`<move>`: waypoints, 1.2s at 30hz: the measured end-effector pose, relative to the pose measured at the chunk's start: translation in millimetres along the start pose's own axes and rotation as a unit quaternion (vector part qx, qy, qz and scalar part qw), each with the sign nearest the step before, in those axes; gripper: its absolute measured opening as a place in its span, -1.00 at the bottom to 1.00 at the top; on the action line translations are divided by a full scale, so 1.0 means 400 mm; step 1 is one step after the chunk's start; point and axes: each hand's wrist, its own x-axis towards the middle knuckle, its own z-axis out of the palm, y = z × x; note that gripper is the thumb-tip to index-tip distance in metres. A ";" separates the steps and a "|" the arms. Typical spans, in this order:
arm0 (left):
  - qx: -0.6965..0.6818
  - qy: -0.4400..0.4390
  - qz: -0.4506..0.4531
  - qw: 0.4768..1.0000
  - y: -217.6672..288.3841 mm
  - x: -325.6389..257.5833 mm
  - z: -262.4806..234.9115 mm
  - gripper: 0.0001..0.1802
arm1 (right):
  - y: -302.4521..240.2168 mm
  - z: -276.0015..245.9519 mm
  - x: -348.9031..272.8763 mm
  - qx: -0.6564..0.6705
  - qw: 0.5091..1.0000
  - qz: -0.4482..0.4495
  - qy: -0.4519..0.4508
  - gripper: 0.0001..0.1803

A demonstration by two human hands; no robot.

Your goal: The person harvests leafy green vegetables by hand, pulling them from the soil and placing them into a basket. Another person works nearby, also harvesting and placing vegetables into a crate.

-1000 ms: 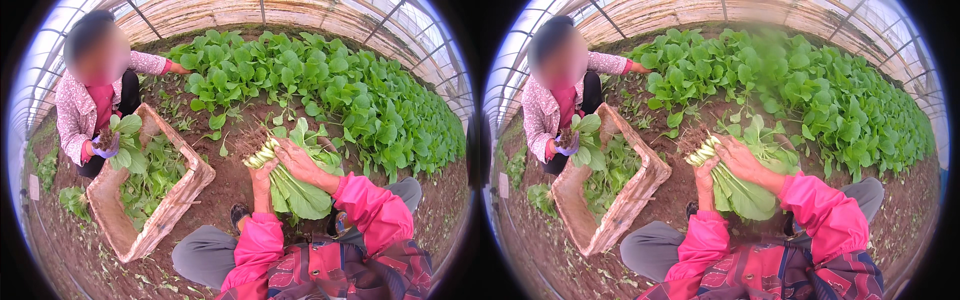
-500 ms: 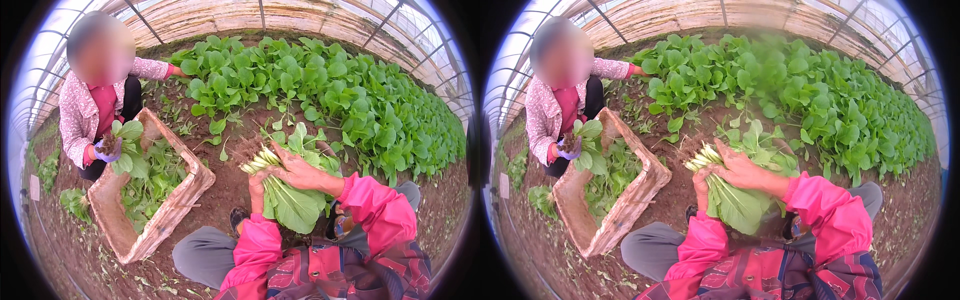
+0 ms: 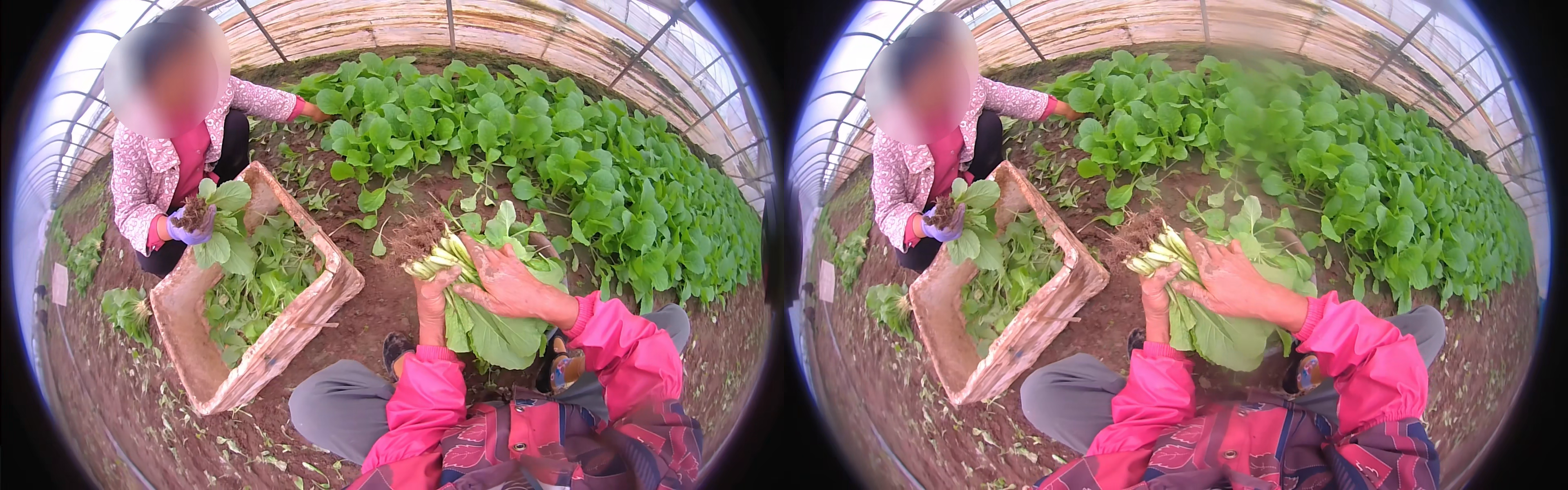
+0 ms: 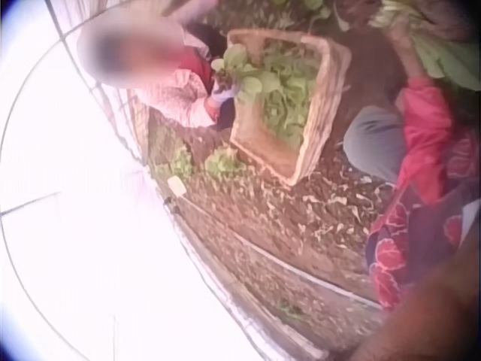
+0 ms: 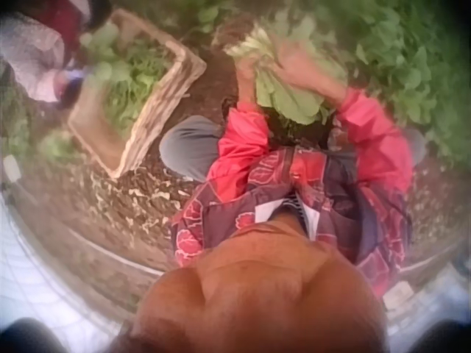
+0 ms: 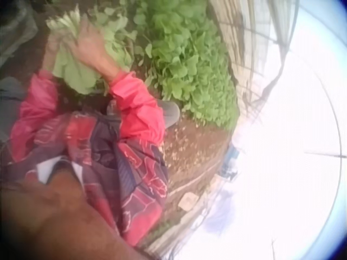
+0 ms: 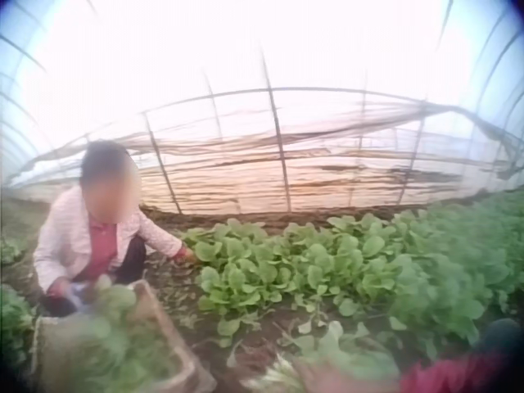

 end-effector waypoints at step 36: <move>0.343 -0.131 0.106 0.924 0.389 0.199 0.179 -0.59 | -0.055 -0.216 0.252 0.105 0.983 -0.109 0.107 -0.17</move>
